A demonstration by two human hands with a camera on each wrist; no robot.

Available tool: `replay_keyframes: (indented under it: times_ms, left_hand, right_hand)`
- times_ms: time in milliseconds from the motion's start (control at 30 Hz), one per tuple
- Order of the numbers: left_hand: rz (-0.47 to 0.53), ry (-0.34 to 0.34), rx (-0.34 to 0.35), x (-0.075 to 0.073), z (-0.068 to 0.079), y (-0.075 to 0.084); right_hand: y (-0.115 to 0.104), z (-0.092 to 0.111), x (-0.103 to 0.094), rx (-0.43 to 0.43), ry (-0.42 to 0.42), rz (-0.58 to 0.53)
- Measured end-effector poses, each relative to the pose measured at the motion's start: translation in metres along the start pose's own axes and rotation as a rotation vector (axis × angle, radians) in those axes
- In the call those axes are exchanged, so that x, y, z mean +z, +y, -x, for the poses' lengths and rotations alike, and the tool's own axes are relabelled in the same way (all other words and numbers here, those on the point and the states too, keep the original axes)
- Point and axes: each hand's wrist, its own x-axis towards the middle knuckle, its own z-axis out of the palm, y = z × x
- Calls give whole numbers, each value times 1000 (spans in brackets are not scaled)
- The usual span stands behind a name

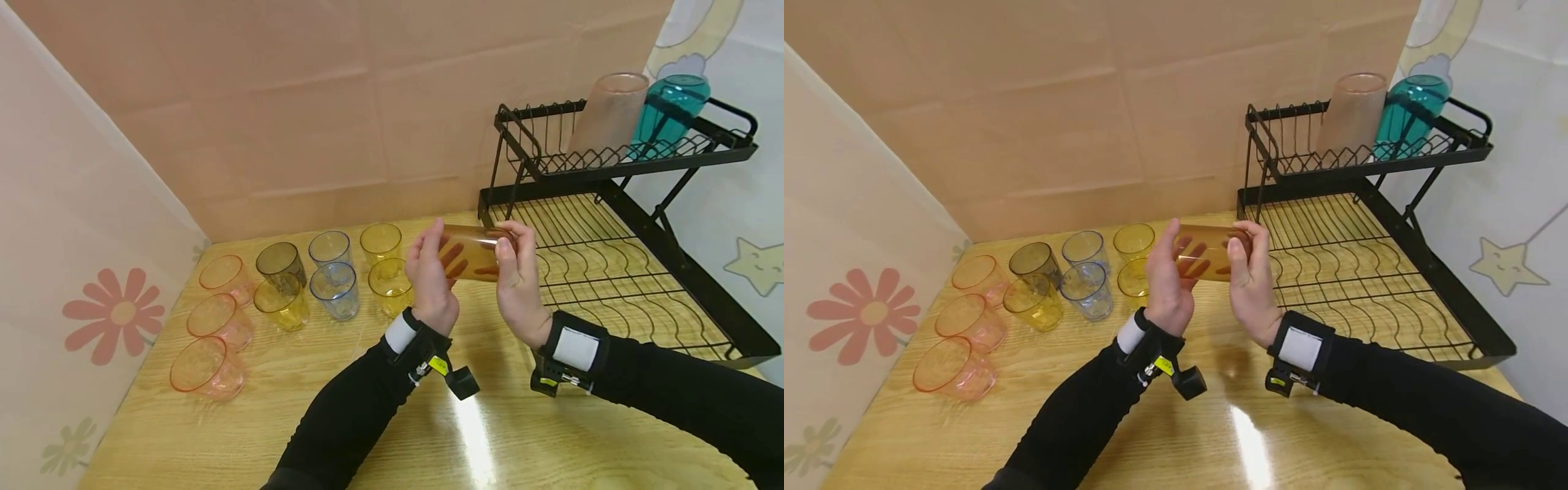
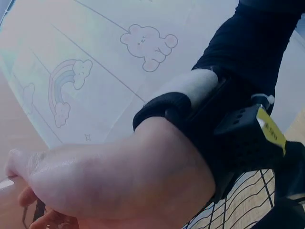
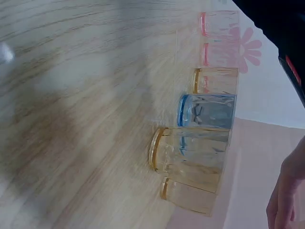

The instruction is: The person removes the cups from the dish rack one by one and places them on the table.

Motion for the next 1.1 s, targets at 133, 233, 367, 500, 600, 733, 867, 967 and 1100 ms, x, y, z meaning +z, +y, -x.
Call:
replay_keyframes:
  times_ms: [133, 233, 367, 500, 600, 733, 867, 967, 1100]
  left_hand:
    - [-17, -19, 32, -5, -3, 4]
    - [-45, -69, 51, -15, -6, 10]
    - [-100, -170, 79, -36, -7, 22]
    - [-180, -255, 106, -62, -6, 36]
    - [-262, -296, 117, -84, -5, 46]
    - [-371, -358, 125, -115, -1, 58]
    - [-510, -468, 147, -150, 4, 69]
    - [-651, -523, 200, -177, 6, 76]
    - [-829, -497, 294, -207, 3, 87]
  right_hand:
    - [-1, -2, 0, -24, -47, -22]
    - [-3, -3, -5, -30, -148, 55]
    - [-8, -3, -16, -68, -359, 266]
    - [-13, -4, -26, -163, -563, 438]
    - [-16, -3, -32, -261, -679, 561]
    - [-16, -1, -38, -394, -769, 724]
    - [-14, -3, -45, -491, -830, 813]
    - [-13, -5, -54, -518, -868, 877]
    - [-11, -10, -68, -513, -882, 956]
